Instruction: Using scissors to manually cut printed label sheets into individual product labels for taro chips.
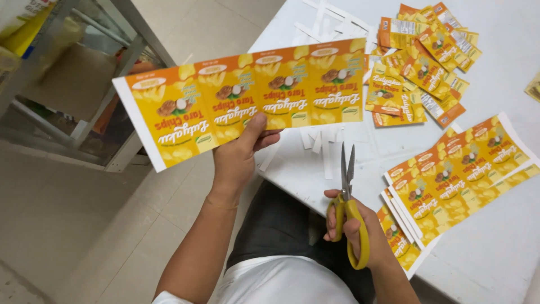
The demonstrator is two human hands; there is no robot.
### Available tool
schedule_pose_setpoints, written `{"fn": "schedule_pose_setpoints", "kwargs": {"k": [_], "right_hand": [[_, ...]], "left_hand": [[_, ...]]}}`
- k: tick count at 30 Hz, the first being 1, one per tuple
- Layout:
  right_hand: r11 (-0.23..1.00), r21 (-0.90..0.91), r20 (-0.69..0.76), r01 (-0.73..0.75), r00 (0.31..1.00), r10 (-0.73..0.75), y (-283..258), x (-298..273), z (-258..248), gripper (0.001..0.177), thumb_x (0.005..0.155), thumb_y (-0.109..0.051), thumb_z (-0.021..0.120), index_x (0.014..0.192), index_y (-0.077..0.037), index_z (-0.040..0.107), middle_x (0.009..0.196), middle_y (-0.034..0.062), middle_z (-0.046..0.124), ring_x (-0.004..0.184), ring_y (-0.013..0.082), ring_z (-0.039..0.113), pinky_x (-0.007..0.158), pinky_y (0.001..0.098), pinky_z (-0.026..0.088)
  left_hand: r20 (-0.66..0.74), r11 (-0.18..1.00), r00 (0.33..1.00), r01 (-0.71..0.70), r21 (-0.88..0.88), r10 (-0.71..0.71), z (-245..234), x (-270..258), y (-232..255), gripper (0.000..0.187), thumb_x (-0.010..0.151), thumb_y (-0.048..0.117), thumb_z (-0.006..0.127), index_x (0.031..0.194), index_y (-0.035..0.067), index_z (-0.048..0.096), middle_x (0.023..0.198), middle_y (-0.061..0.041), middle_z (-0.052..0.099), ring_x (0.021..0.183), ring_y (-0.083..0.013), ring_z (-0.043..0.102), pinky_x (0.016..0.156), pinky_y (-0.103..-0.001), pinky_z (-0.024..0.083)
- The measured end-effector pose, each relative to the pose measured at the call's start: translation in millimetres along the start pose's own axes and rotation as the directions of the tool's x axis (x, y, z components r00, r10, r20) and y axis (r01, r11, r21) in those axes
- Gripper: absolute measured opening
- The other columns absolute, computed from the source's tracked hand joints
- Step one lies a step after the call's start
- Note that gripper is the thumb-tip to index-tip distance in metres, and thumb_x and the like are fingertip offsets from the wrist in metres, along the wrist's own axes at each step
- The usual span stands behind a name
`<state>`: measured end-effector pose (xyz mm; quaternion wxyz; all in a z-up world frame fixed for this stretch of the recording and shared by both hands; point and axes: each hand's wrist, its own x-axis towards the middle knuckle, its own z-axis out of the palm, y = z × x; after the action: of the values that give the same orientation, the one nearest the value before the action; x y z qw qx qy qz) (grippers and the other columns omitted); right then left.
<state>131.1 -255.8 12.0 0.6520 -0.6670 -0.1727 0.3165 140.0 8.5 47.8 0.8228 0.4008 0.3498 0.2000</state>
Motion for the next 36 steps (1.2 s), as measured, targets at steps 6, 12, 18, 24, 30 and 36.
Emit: {"fn": "schedule_pose_setpoints", "kwargs": {"k": [6, 12, 18, 24, 30, 36], "right_hand": [[0.999, -0.039, -0.067, 0.001, 0.998, -0.003, -27.1, 10.8, -20.5, 0.107, 0.075, -0.088, 0.055, 0.128, 0.004, 0.053, 0.075, 0.0032, 0.055, 0.065, 0.0143, 0.059, 0.068, 0.0298, 0.057], [0.996, -0.047, -0.12, 0.076, 0.99, -0.081, -15.7, 28.2, -44.1, 0.109, 0.072, -0.083, 0.057, 0.137, 0.005, 0.053, 0.081, 0.0113, 0.063, 0.071, 0.0193, 0.071, 0.074, 0.0415, 0.068], [0.996, -0.004, -0.138, 0.084, 0.987, -0.084, -14.5, 37.2, -46.1, 0.107, 0.073, -0.081, 0.058, 0.136, 0.006, 0.053, 0.08, 0.0104, 0.062, 0.07, 0.0187, 0.071, 0.073, 0.0394, 0.067], [0.997, -0.034, -0.131, 0.073, 0.988, -0.076, -13.4, 39.4, -46.0, 0.111, 0.071, -0.084, 0.054, 0.135, 0.007, 0.052, 0.079, 0.0107, 0.06, 0.069, 0.0196, 0.07, 0.073, 0.039, 0.067], [0.998, -0.038, -0.131, 0.055, 0.99, -0.06, -15.7, 40.3, -42.2, 0.115, 0.068, -0.087, 0.053, 0.135, 0.006, 0.051, 0.079, 0.0098, 0.059, 0.071, 0.0191, 0.07, 0.076, 0.0374, 0.066], [0.997, -0.032, -0.128, 0.07, 0.989, -0.073, -14.8, 38.7, -40.4, 0.113, 0.069, -0.086, 0.053, 0.135, 0.005, 0.051, 0.079, 0.0092, 0.059, 0.071, 0.0185, 0.07, 0.077, 0.0375, 0.066]], "left_hand": [[0.148, 0.993, 0.984, 0.082, 0.088, -0.094, 62.2, -8.4, -12.7, 0.033, 0.086, 0.017, 0.073, 0.109, -0.006, 0.071, 0.099, -0.015, 0.075, 0.081, -0.0251, 0.077, 0.077, -0.032, 0.069], [0.441, 0.988, 0.897, -0.064, 0.138, -0.003, 69.2, -1.3, -33.0, 0.035, 0.095, 0.025, 0.073, 0.113, -0.004, 0.065, 0.103, -0.026, 0.073, 0.081, -0.0336, 0.079, 0.079, -0.043, 0.068], [0.455, 0.987, 0.89, -0.062, 0.145, -0.011, 66.8, -4.4, -46.3, 0.033, 0.097, 0.021, 0.071, 0.113, -0.008, 0.065, 0.102, -0.025, 0.073, 0.084, -0.0296, 0.078, 0.081, -0.04, 0.069], [0.488, 0.979, 0.873, -0.098, 0.18, -0.002, 61.2, -5.9, -53.4, 0.034, 0.098, 0.024, 0.07, 0.115, -0.006, 0.065, 0.103, -0.024, 0.073, 0.083, -0.0289, 0.078, 0.082, -0.039, 0.068], [0.482, 0.98, 0.876, -0.108, 0.165, 0.015, 57.7, -9.1, -54.9, 0.034, 0.098, 0.022, 0.071, 0.115, -0.007, 0.065, 0.103, -0.024, 0.072, 0.083, -0.0288, 0.078, 0.081, -0.038, 0.068], [0.481, 0.982, 0.876, -0.117, 0.145, 0.033, 52.3, -10.4, -57.9, 0.035, 0.098, 0.022, 0.07, 0.117, -0.007, 0.064, 0.104, -0.025, 0.071, 0.084, -0.0298, 0.078, 0.081, -0.04, 0.067]]}}
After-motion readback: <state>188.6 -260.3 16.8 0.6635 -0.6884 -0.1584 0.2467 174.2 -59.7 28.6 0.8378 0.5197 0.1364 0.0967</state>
